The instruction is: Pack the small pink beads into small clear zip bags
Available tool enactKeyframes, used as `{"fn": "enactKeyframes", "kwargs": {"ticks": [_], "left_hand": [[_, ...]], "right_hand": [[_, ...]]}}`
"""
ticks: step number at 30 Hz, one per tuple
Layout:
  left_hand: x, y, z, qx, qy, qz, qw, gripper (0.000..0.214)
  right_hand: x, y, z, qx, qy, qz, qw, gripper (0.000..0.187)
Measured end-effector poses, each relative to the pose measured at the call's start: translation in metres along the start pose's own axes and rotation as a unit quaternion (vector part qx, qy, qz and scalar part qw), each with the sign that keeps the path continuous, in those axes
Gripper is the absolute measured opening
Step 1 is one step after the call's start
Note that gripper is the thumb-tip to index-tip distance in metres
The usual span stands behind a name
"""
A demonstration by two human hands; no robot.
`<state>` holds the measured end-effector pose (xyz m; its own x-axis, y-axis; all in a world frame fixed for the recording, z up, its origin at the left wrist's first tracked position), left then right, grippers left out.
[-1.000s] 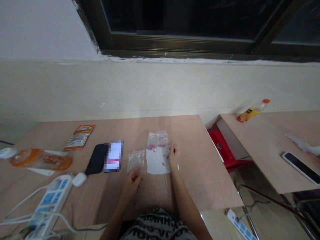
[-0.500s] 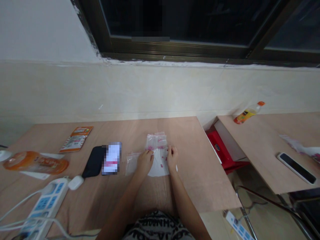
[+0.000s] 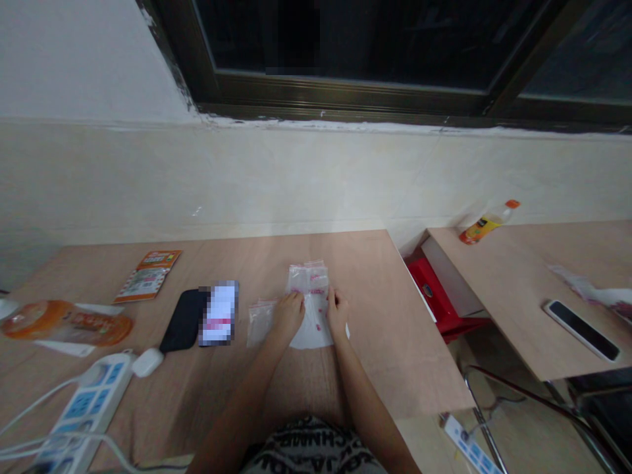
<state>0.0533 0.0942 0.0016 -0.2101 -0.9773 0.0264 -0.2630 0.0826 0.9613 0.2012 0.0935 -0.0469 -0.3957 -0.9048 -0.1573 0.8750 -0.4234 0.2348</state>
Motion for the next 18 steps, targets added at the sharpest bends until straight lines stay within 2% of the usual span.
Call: {"fn": "enactKeyframes", "kwargs": {"ticks": [6, 11, 13, 15, 18], "left_hand": [[0.011, -0.004, -0.025, 0.096, -0.083, 0.023, 0.992, 0.015], [0.016, -0.012, -0.038, 0.092, -0.098, 0.049, 0.99, 0.013], [0.014, -0.01, -0.035, 0.095, -0.093, 0.029, 0.991, 0.01], [0.008, -0.003, -0.026, 0.099, -0.072, -0.015, 0.992, 0.01], [-0.005, 0.009, -0.003, 0.09, -0.002, -0.089, 0.992, 0.017]], "right_hand": [[0.0, 0.0, 0.0, 0.015, -0.002, 0.003, 1.0, 0.05], [0.0, 0.002, 0.005, 0.016, 0.015, 0.002, 1.0, 0.05], [-0.001, 0.003, 0.007, 0.017, 0.024, -0.002, 1.0, 0.05], [-0.001, 0.003, 0.007, 0.013, 0.028, -0.002, 1.0, 0.05], [-0.001, 0.002, 0.005, 0.008, 0.025, 0.003, 1.0, 0.05]]}}
Point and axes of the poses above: each hand's wrist, its own x-axis away from the middle knuckle, its own y-axis out of the back of the hand, z = x × y, the point moved 3 cm from there along -x, towards the middle knuckle
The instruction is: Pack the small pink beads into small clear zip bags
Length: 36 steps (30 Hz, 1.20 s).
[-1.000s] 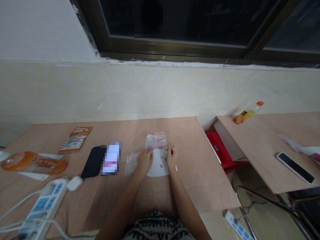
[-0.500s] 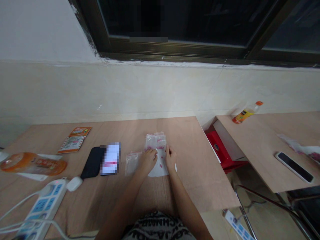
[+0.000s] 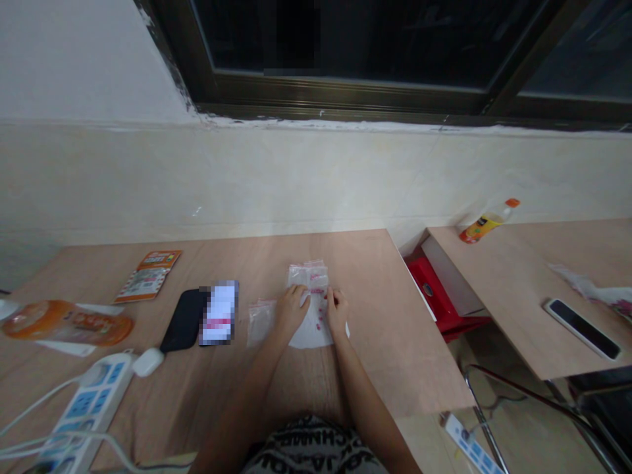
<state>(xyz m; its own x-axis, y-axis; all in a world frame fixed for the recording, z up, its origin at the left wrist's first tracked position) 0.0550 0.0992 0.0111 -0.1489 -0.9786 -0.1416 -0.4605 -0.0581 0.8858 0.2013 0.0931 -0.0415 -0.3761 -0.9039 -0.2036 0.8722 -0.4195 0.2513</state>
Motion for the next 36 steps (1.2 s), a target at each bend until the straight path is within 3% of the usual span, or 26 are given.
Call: {"fn": "enactKeyframes", "kwargs": {"ticks": [3, 10, 24, 30, 36], "left_hand": [[-0.017, 0.01, 0.021, -0.038, 0.057, -0.048, 0.996, 0.026], [-0.039, 0.01, 0.043, -0.122, 0.122, -0.037, 0.984, 0.033], [-0.04, 0.003, 0.044, -0.106, 0.145, -0.019, 0.984, 0.027], [-0.041, 0.006, 0.043, -0.099, 0.157, -0.019, 0.982, 0.03], [-0.042, 0.016, 0.036, -0.069, 0.175, -0.023, 0.982, 0.02]], "right_hand": [[0.001, -0.001, -0.002, -0.008, -0.002, 0.002, 1.0, 0.05], [0.001, -0.002, -0.003, -0.022, -0.015, -0.002, 1.0, 0.046], [0.001, -0.002, -0.004, -0.02, -0.014, 0.01, 1.0, 0.045], [0.002, -0.001, -0.007, -0.06, -0.059, -0.016, 0.996, 0.046], [0.003, 0.002, -0.008, -0.086, -0.07, -0.046, 0.993, 0.047]]}}
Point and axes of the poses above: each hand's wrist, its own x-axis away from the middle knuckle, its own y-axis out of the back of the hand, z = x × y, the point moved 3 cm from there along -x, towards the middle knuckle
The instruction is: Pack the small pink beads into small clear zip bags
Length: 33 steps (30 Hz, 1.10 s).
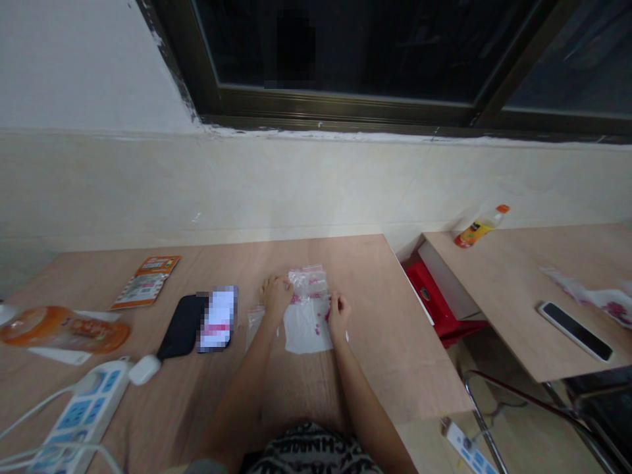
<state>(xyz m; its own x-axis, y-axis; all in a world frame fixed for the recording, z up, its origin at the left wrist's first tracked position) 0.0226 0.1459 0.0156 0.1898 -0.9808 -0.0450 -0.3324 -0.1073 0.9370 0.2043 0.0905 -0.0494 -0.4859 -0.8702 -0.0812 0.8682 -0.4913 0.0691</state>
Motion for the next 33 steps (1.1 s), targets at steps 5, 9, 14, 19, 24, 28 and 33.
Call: {"fn": "enactKeyframes", "kwargs": {"ticks": [5, 9, 14, 19, 24, 28, 33], "left_hand": [[0.003, 0.026, -0.01, 0.075, -0.021, 0.012, 0.997, 0.016], [0.016, 0.041, -0.017, 0.155, -0.109, 0.005, 0.982, 0.009], [0.046, 0.042, -0.024, 0.221, -0.201, -0.011, 0.954, 0.013], [0.064, 0.029, -0.024, 0.227, -0.226, -0.022, 0.947, 0.012], [0.067, 0.016, -0.015, 0.197, -0.237, -0.021, 0.951, 0.012], [0.072, 0.016, -0.013, 0.174, -0.283, -0.019, 0.943, 0.016], [0.075, 0.02, -0.014, 0.165, -0.311, -0.047, 0.935, 0.022]], "right_hand": [[0.0, -0.004, -0.002, -0.05, -0.041, 0.062, 0.996, 0.048], [0.001, -0.003, 0.004, -0.089, -0.069, 0.062, 0.992, 0.049], [-0.001, -0.002, 0.025, -0.089, -0.052, 0.106, 0.989, 0.048], [-0.002, -0.011, 0.021, -0.107, -0.064, 0.16, 0.979, 0.047], [0.001, -0.015, 0.006, -0.138, -0.078, 0.149, 0.976, 0.052], [-0.001, -0.013, 0.015, -0.136, -0.084, 0.182, 0.97, 0.051], [-0.005, -0.008, 0.035, -0.123, -0.113, 0.219, 0.961, 0.051]]}}
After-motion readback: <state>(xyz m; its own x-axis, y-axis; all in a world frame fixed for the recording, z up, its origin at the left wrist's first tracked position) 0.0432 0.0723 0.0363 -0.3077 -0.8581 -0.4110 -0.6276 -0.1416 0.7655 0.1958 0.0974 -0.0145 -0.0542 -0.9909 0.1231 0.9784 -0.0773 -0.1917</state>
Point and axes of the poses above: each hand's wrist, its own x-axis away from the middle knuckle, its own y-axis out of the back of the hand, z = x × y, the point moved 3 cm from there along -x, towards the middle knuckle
